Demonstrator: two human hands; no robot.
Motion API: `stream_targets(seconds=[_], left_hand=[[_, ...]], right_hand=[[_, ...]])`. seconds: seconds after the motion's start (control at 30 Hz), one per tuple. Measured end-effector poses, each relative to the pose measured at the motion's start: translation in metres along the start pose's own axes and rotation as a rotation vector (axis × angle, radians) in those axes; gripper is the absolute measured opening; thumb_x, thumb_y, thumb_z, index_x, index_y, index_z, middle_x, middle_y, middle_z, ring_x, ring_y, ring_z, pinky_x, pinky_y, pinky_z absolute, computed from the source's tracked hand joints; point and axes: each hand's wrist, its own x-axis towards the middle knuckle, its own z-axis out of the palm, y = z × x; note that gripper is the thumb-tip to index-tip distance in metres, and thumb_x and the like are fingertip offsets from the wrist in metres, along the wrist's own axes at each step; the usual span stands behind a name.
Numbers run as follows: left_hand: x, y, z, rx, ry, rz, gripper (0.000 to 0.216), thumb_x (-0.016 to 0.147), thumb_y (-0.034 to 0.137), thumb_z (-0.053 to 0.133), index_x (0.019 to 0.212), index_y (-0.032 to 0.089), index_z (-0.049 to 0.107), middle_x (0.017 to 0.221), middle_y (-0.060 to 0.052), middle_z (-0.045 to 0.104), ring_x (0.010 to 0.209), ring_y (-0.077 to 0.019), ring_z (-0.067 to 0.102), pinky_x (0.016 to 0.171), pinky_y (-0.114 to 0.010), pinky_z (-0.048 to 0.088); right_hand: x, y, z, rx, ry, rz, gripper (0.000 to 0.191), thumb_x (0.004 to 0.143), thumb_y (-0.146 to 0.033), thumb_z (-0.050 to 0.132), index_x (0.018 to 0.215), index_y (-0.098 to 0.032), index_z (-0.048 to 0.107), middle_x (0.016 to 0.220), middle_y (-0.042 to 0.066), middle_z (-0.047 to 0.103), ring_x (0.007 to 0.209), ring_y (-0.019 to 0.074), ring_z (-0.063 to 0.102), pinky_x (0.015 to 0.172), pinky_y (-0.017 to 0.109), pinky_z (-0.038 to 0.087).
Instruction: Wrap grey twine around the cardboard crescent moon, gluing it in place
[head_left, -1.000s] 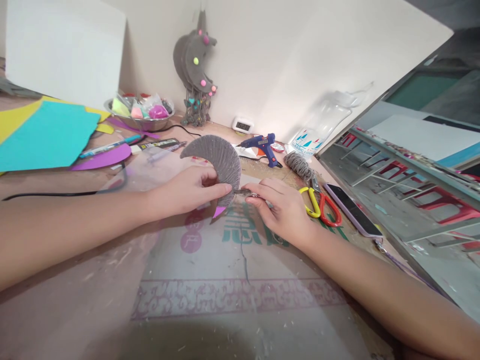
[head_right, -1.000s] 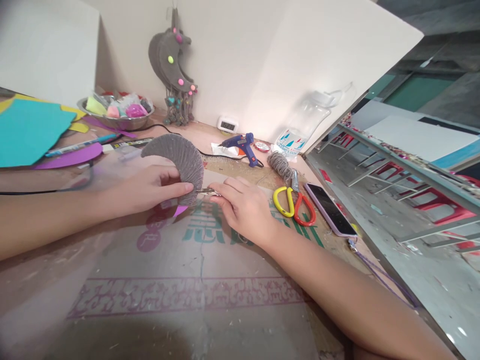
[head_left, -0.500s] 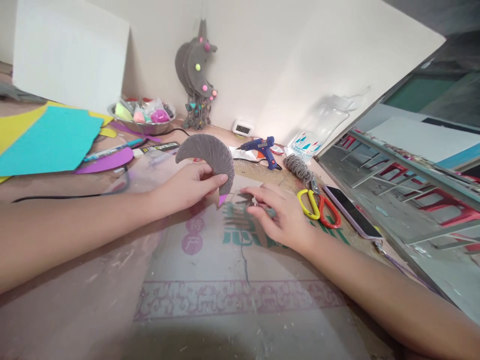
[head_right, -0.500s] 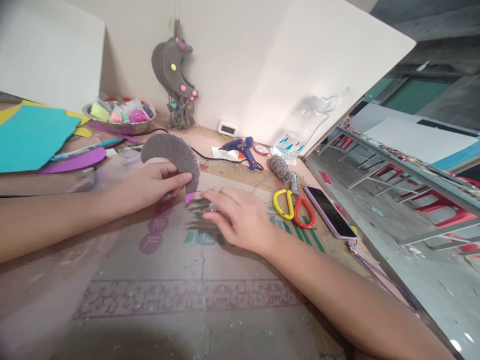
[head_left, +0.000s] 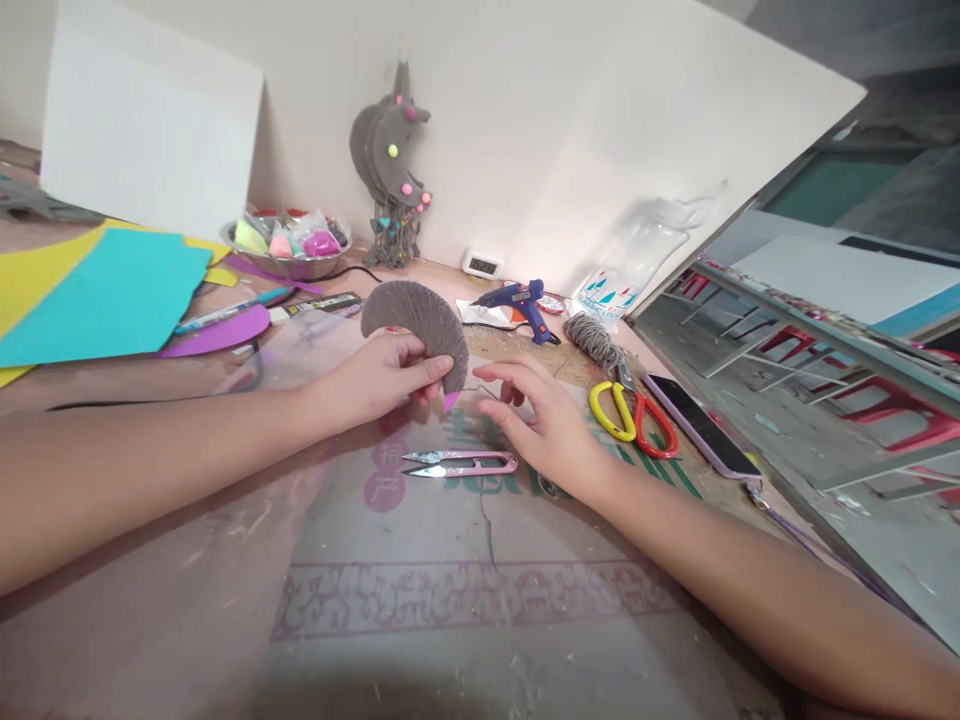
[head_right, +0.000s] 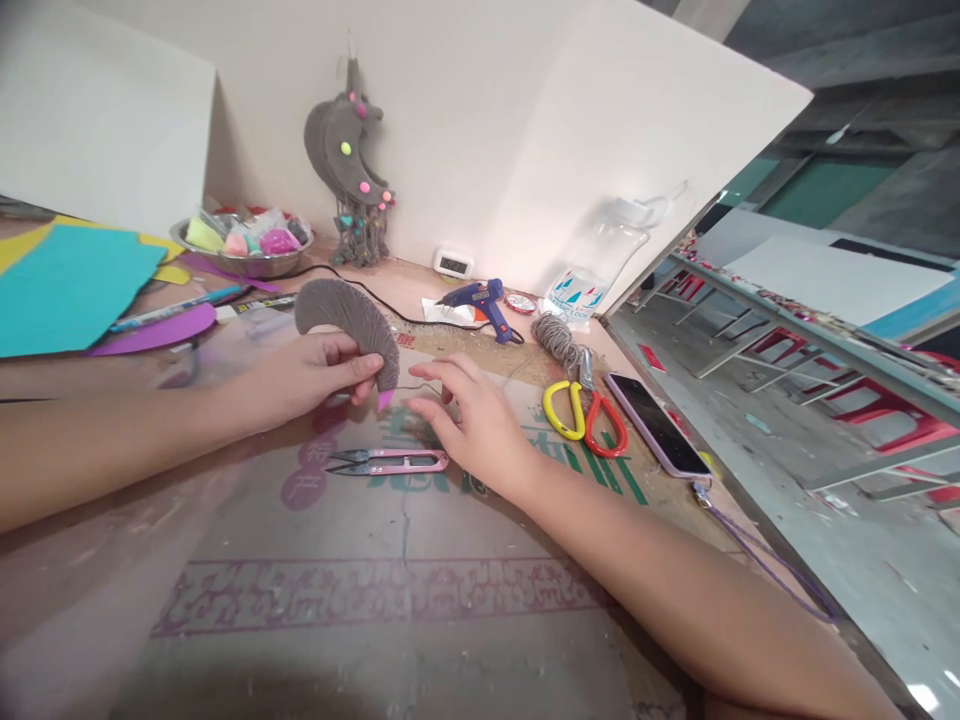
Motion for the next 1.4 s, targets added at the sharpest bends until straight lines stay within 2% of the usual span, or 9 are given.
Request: stream_targets(seconds=[0.13,0.3,0.5,0.77,1.23,1.4], left_hand=[[0.0,-0.004,0.0,-0.029,-0.037,0.009,0.042,0.085,0.05,0.045,0.06,0.016,0.052,0.057,-0.002,0.061,0.043,-0.0091,0.048,0.041,-0.022,0.038],[-0.001,-0.002,0.0,0.063,-0.045,0.037,0.044,0.085,0.05,0.044,0.059,0.016,0.053,0.056,-0.001,0.062,0.04,-0.0084,0.047,0.042,-0.022,0.036],[0.0,0.001,0.001,0.194,-0.015,0.125,0.044,0.085,0.046,0.046,0.055,0.015,0.057,0.049,0.0,0.058,0.044,-0.0083,0.048,0.048,-0.021,0.037],[0.001,0.0,0.001,0.229,-0.011,0.116,0.044,0.085,0.045,0.045,0.052,0.016,0.055,0.042,0.003,0.051,0.042,-0.0088,0.048,0.049,-0.022,0.037],[0.001,-0.005,0.001,0.072,-0.09,0.038,0.043,0.084,0.049,0.046,0.056,0.016,0.053,0.049,0.001,0.055,0.039,-0.0087,0.046,0.041,-0.021,0.036],[0.002,-0.004,0.001,0.083,-0.091,0.069,0.043,0.085,0.046,0.047,0.055,0.015,0.053,0.049,0.001,0.055,0.039,-0.0074,0.045,0.041,-0.02,0.035]], right_hand=[[0.0,-0.001,0.006,0.143,-0.047,0.076,0.017,0.088,-0.029,0.052,0.098,-0.019,0.063,0.097,0.004,0.065,0.075,0.0118,0.057,0.068,0.026,0.046],[0.001,-0.007,0.007,0.213,-0.066,0.261,0.02,0.084,-0.035,0.057,0.09,-0.018,0.066,0.079,0.001,0.066,0.055,0.0085,0.05,0.055,0.023,0.043],[0.002,-0.007,0.007,0.126,-0.082,0.193,0.018,0.085,-0.031,0.056,0.083,-0.018,0.067,0.07,0.001,0.063,0.058,0.0096,0.05,0.057,0.024,0.041],[0.001,-0.007,0.007,0.11,-0.047,0.153,0.015,0.085,-0.026,0.053,0.079,-0.017,0.062,0.069,0.0,0.061,0.058,0.0089,0.048,0.056,0.023,0.039],[0.002,-0.009,0.005,0.126,0.001,0.165,0.013,0.084,-0.024,0.053,0.078,-0.016,0.06,0.068,0.0,0.061,0.059,0.0094,0.049,0.056,0.022,0.039],[0.004,-0.004,0.005,0.14,-0.06,0.149,0.02,0.089,-0.028,0.049,0.08,-0.018,0.063,0.075,0.002,0.065,0.067,0.0119,0.057,0.064,0.024,0.043]])
